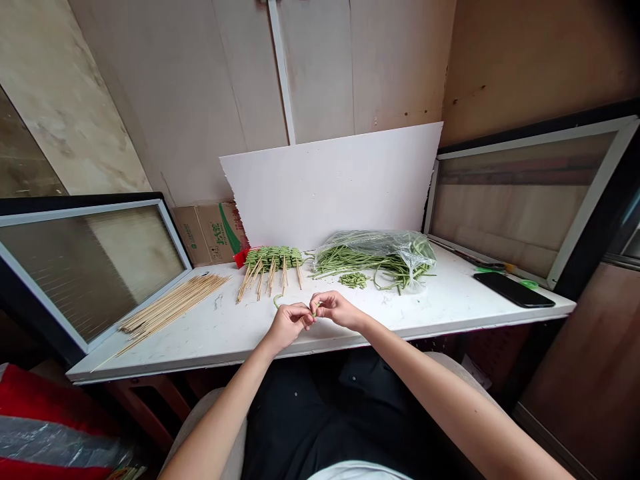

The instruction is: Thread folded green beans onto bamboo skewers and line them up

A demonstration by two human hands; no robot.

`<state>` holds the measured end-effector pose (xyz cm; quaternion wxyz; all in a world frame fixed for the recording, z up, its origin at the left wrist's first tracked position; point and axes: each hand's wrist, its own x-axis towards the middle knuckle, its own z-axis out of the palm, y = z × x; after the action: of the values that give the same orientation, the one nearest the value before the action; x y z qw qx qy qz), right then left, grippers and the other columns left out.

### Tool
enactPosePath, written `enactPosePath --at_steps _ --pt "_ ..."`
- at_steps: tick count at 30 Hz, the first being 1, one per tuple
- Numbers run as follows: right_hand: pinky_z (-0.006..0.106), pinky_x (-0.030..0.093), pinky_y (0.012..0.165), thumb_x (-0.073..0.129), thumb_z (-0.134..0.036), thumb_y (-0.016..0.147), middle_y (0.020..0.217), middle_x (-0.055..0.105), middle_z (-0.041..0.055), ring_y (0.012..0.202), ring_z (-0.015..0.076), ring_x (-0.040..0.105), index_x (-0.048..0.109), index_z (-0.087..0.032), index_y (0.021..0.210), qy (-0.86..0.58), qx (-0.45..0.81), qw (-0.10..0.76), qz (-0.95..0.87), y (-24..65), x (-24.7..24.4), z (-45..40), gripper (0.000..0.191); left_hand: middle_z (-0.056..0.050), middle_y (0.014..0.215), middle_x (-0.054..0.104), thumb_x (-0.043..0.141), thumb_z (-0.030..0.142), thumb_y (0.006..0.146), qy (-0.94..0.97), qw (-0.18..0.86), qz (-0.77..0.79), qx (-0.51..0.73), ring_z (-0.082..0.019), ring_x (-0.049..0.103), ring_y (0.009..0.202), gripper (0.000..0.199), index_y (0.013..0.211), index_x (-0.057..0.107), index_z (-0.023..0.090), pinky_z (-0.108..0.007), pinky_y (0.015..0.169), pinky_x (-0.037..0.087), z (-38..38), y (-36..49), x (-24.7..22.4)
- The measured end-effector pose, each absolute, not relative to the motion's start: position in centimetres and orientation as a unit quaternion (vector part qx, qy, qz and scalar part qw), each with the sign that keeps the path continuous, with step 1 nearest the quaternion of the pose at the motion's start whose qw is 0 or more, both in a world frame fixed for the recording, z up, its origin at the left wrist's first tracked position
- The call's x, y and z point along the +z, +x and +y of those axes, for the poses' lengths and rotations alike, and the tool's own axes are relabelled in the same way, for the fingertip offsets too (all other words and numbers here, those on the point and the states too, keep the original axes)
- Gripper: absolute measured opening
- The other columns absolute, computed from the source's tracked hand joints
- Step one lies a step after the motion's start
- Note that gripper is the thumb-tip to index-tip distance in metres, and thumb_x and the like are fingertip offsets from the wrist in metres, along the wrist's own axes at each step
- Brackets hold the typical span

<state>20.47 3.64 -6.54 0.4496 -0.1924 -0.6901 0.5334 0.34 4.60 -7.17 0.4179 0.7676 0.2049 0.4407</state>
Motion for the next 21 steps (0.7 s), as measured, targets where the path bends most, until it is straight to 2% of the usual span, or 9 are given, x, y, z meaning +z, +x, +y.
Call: enactPosePath --at_steps 5,9,11,13,17,21 --pt "0.036 0.053 0.083 0.081 -0.049 0.086 0.082 0.072 0.0036 0.079 0.0200 0.069 0.071 -0.019 0.091 -0.208 0.501 0.468 -0.698 20.9 -6.4 4.3 0.032 -0.008 0.076 0.070 0.079 0.046 0.087 0.759 0.395 0.222 0.467 -0.013 0.063 0.059 0.034 0.078 0.080 0.013 -0.026 0.061 0.055 4.6 0.2 -6.8" --pt "0.034 0.049 0.080 0.078 -0.053 0.087 0.089 0.075 0.0087 0.088 0.0232 0.065 0.081 -0.020 0.090 -0.337 0.274 0.478 -0.764 23.1 -5.4 5.2 0.033 -0.009 0.085 0.075 0.082 0.045 0.084 0.739 0.368 0.279 0.491 -0.013 0.064 0.060 0.031 0.090 0.083 0.014 -0.027 0.060 0.055 4.9 -0.1 -6.5" --pt "0.035 0.047 0.082 0.076 -0.053 0.089 0.087 0.074 0.0103 0.091 0.0257 0.063 0.084 -0.021 0.088 -0.425 0.142 0.455 -0.769 24.5 -5.5 5.8 0.033 -0.011 0.091 0.077 0.081 0.047 0.084 0.731 0.373 0.295 0.490 -0.013 0.064 0.058 0.034 0.093 0.083 0.014 -0.027 0.058 0.055 5.0 -0.1 -6.7" --pt "0.035 0.046 0.081 0.073 -0.050 0.091 0.082 0.074 0.0110 0.089 0.0268 0.063 0.085 -0.020 0.087 -0.506 0.063 0.417 -0.752 25.8 -6.1 6.4 0.032 -0.012 0.092 0.077 0.081 0.048 0.084 0.731 0.376 0.304 0.482 -0.012 0.064 0.058 0.037 0.093 0.083 0.013 -0.026 0.057 0.055 5.2 0.0 -7.0" --pt "0.032 0.043 0.071 0.070 -0.045 0.093 0.074 0.075 0.0113 0.075 0.0251 0.065 0.083 -0.018 0.077 -0.611 0.043 0.333 -0.716 27.3 -8.2 7.5 0.034 -0.013 0.091 0.077 0.081 0.049 0.084 0.746 0.368 0.315 0.458 -0.012 0.064 0.057 0.039 0.094 0.083 0.012 -0.027 0.059 0.055 5.2 0.2 -7.6" --pt "0.031 0.044 0.068 0.055 -0.054 0.101 0.074 0.077 0.0128 0.067 0.0243 0.067 0.080 -0.016 0.074 -0.637 0.120 0.310 -0.695 27.9 -9.1 7.9 0.053 -0.013 0.091 0.078 0.080 0.051 0.084 0.759 0.363 0.324 0.433 -0.013 0.064 0.058 0.041 0.096 0.083 0.012 -0.028 0.062 0.055 5.4 0.2 -8.0"
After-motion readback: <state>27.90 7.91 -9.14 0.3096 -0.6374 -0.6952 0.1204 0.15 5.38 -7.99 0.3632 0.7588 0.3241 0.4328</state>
